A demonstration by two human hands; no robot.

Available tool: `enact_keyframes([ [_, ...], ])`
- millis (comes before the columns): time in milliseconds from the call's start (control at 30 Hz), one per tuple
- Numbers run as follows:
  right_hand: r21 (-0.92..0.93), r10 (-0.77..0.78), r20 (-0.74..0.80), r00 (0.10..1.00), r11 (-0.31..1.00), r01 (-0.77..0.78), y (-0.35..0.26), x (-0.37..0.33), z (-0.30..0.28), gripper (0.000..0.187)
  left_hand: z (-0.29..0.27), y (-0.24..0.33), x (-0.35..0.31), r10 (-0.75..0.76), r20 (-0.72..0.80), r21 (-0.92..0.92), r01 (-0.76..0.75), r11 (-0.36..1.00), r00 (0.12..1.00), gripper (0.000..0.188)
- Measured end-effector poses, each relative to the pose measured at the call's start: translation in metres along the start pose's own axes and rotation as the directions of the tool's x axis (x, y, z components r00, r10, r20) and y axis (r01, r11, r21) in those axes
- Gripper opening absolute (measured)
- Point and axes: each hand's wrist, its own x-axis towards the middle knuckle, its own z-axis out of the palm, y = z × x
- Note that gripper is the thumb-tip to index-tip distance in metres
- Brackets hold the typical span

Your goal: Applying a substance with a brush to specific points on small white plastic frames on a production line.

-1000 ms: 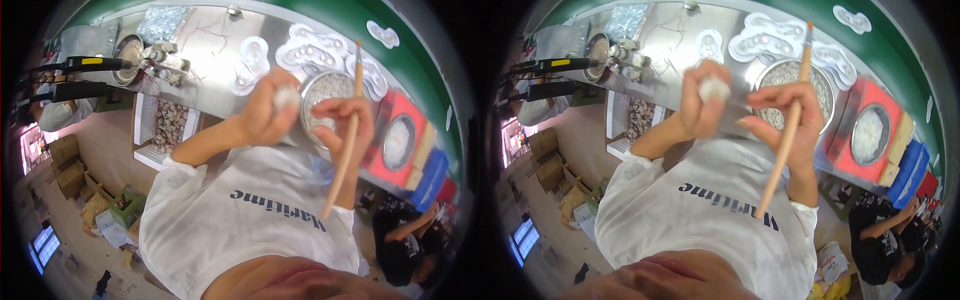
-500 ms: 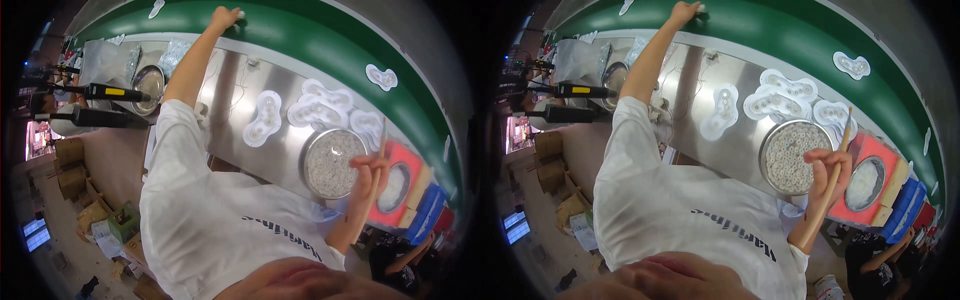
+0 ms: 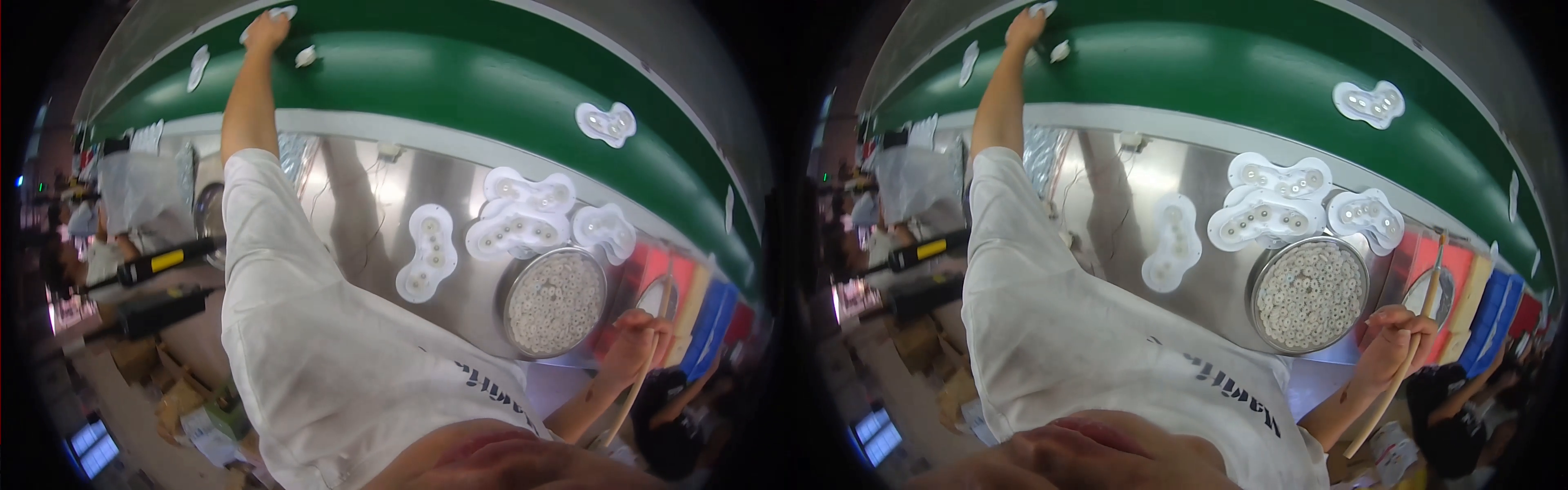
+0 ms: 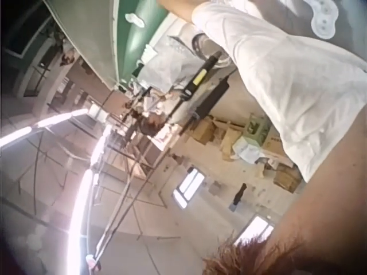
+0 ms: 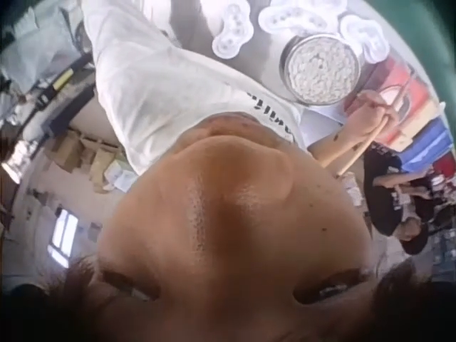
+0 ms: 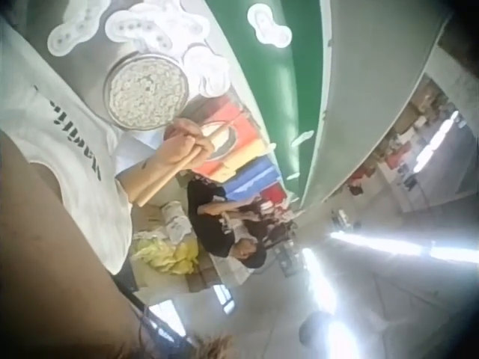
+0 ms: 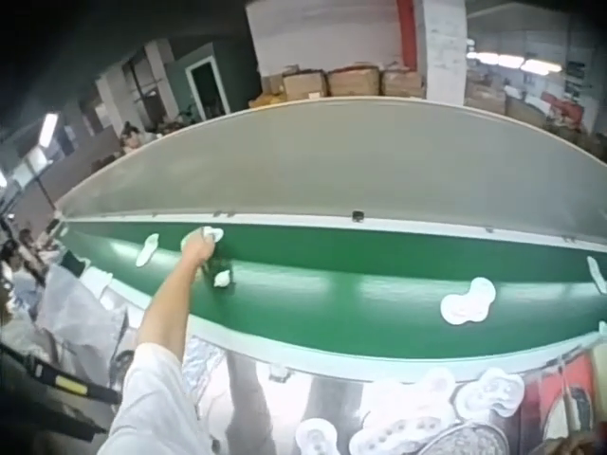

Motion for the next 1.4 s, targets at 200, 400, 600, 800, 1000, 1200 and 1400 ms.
enact_keyframes([
  [200, -0.02, 0.051, -0.08, 0.995, 0.998, -0.052, 0.008, 0.003, -0.016, 0.021, 0.019, -0.071, 0.109, -0.004, 0.405, 0.166, -0.07, 0.984, 0.914, 0.085],
  [400, -0.019, -0.022, -0.035, 0.999, 1.0, 0.021, -0.006, 0.013, 0.006, 0.023, 0.001, 0.168, -0.028, 0.43, 0.446, -0.112, -0.428, 0.897, 0.785, 0.063],
  [600, 0.085, -0.019, 0.032, 0.999, 0.996, 0.016, 0.001, 0.008, -0.009, 0.024, -0.055, 0.322, -0.186, 0.709, 0.327, -0.465, -0.547, 0.696, 0.624, 0.036],
  [800, 0.195, -0.011, -0.005, 1.0, 0.981, 0.012, 0.0, -0.01, -0.05, 0.023, -0.062, 0.34, -0.217, 0.795, 0.008, -0.871, -0.387, 0.303, 0.606, 0.058],
  [1000, 0.238, -0.061, 0.056, 0.997, 0.97, 0.046, -0.002, -0.025, -0.081, 0.027, -0.058, 0.377, -0.203, 0.345, 0.317, -0.241, -0.277, 0.93, 0.883, 0.063],
  [1200, 0.223, -0.13, 0.006, 0.992, 0.967, 0.125, -0.005, -0.039, -0.108, 0.028, -0.079, 0.388, -0.217, 0.497, 0.313, -0.598, -0.239, 0.765, 0.81, 0.055],
  [1400, 0.202, -0.113, -0.04, 0.993, 0.972, 0.119, 0.001, -0.049, -0.123, 0.028, -0.062, 0.436, -0.235, 0.721, 0.181, -0.633, -0.482, 0.606, 0.669, 0.076],
])
